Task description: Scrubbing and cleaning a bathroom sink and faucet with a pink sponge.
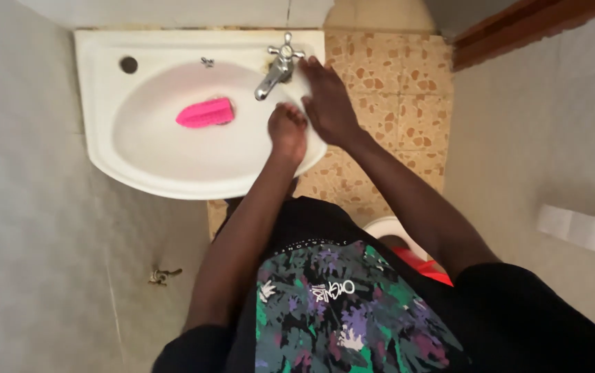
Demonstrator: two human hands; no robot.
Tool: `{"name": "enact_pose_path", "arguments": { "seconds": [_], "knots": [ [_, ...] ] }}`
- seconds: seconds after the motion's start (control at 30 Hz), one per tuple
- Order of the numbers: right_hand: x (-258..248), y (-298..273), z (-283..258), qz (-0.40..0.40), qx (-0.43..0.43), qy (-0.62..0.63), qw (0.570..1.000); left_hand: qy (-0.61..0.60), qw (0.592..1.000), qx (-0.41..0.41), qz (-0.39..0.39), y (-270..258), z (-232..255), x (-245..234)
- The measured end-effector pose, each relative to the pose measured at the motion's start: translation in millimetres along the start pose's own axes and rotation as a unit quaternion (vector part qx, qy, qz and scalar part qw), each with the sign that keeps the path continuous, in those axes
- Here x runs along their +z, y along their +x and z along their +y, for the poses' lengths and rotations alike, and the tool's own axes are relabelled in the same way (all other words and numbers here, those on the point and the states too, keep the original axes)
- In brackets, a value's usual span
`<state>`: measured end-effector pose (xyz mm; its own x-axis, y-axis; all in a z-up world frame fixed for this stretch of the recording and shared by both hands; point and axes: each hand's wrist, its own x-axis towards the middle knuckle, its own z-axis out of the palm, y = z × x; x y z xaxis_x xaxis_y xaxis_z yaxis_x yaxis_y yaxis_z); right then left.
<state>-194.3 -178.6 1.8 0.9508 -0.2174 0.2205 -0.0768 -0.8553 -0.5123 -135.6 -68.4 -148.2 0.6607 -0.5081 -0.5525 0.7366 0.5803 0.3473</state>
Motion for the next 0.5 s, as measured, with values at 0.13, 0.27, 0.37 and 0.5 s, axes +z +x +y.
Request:
{"name": "enact_pose_path", "arguments": {
  "seconds": [0.13, 0.27, 0.37, 0.5],
  "knots": [
    [-21.3, -14.9, -25.1, -0.134, 0.021, -0.1, 0.986, 0.241, 0.955, 0.158, -0.071, -59.9, 12.7, 39.9],
    [-12.8, -49.3, -44.8, -0.095, 0.006, -0.136, 0.986, 0.605, 0.676, 0.388, -0.161, -112.7, 43.9, 43.7],
    [10.5, -82.6, -82.8, -0.078, 0.047, -0.116, 0.989, 0.746, 0.56, 0.299, -0.2, -154.6, 77.9, 37.2],
    [70.0, -104.6, -126.5, -0.091, 0.095, -0.044, 0.99, 0.876, 0.38, 0.259, -0.146, -190.3, 132.8, 4.2]
  ]
}}
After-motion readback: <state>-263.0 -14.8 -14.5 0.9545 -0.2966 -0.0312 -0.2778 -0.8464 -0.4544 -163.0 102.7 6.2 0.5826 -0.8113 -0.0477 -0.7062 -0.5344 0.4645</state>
